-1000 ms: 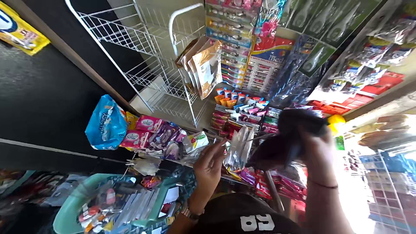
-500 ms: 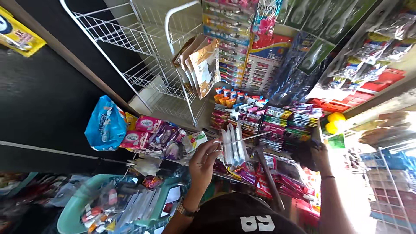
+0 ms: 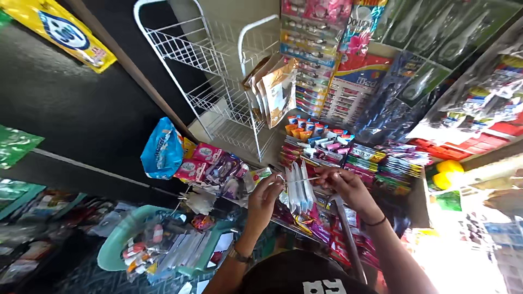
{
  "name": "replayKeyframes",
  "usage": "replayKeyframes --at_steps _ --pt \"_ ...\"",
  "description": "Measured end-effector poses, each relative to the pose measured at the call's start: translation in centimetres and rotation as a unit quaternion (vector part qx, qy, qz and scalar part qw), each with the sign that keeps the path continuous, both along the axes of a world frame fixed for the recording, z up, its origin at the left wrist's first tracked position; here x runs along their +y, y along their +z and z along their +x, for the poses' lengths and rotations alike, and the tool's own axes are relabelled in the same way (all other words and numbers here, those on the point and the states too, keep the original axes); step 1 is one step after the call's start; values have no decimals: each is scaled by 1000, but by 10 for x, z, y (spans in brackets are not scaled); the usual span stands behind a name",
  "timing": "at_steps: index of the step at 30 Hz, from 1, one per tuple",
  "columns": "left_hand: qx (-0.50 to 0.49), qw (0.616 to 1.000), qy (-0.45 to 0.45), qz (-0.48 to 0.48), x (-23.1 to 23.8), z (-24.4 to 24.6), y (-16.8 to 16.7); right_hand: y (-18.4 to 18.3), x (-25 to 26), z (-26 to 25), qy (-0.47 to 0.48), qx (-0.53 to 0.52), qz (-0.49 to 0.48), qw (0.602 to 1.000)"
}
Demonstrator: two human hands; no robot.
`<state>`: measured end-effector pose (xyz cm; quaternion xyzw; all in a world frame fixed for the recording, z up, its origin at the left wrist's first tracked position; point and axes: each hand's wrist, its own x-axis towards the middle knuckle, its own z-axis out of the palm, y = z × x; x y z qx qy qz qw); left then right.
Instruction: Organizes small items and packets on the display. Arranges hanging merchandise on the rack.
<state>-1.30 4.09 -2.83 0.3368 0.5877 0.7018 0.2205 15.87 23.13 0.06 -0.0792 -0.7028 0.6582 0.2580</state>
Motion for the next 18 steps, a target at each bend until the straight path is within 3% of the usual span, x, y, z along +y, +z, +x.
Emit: replayKeyframes --at_steps 7,12,18 --pt "-9 992 90 -87 -7 -31 -10 -33 4 -80 -192 -18 -133 972" --pt "-77 976 154 -130 -74 -22 -40 -68 24 -143 -244 -21 -168 955" --pt "-173 926 283 -180 -160 5 -85 -74 46 -200 -270 -41 -221 936"
